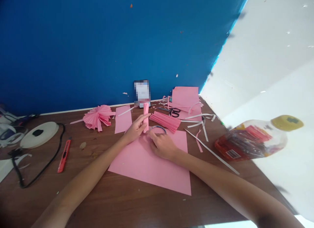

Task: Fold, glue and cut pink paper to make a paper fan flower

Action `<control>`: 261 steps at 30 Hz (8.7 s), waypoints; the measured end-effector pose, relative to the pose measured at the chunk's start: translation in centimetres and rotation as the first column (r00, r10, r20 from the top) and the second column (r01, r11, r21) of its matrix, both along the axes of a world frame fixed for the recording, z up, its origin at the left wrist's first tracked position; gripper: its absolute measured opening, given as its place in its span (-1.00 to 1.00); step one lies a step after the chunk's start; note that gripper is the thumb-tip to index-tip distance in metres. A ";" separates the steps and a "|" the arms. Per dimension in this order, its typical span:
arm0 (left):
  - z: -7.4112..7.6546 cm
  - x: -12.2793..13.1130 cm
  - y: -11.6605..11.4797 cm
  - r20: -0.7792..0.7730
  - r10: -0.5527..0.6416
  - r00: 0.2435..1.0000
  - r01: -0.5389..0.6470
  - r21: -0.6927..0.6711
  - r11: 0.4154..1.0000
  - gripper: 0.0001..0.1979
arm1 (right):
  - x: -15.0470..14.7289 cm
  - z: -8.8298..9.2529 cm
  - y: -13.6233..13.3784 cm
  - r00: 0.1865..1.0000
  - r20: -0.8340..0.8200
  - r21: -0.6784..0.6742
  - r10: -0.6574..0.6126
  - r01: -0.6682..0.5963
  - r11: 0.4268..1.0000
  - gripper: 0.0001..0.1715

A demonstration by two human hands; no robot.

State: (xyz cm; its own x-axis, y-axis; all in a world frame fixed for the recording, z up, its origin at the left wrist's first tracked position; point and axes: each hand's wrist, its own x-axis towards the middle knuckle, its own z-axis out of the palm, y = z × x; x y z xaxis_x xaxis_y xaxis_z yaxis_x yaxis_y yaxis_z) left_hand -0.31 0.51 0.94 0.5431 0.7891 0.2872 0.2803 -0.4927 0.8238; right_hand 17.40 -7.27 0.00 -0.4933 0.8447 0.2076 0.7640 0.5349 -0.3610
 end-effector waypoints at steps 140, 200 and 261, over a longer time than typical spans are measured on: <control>-0.5 -0.1 0.2 0.125 -0.047 0.991 0.094 -0.404 0.910 -0.39 | -0.4 -0.3 0.5 0.968 -0.207 0.053 0.140 -0.132 0.990 -0.58; -0.3 0.2 -0.5 0.214 -0.092 0.973 0.182 -0.456 0.871 -0.06 | 0.4 -0.2 1.3 0.855 -0.487 -0.018 -0.178 0.194 0.981 -0.83; -2.8 0.1 -1.2 -0.194 0.125 0.973 -0.017 0.477 0.879 -0.49 | 0.5 0.4 1.0 0.758 -0.598 -0.080 -0.260 0.267 0.960 -0.91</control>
State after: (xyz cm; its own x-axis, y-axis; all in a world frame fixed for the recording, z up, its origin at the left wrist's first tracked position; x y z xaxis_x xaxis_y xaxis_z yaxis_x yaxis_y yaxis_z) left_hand -0.18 -0.67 -1.83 0.5807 0.6288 0.5171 0.4709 -0.7776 0.4167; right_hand 17.93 -6.23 0.43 -0.0248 0.9192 0.3930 0.5065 0.3505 -0.7878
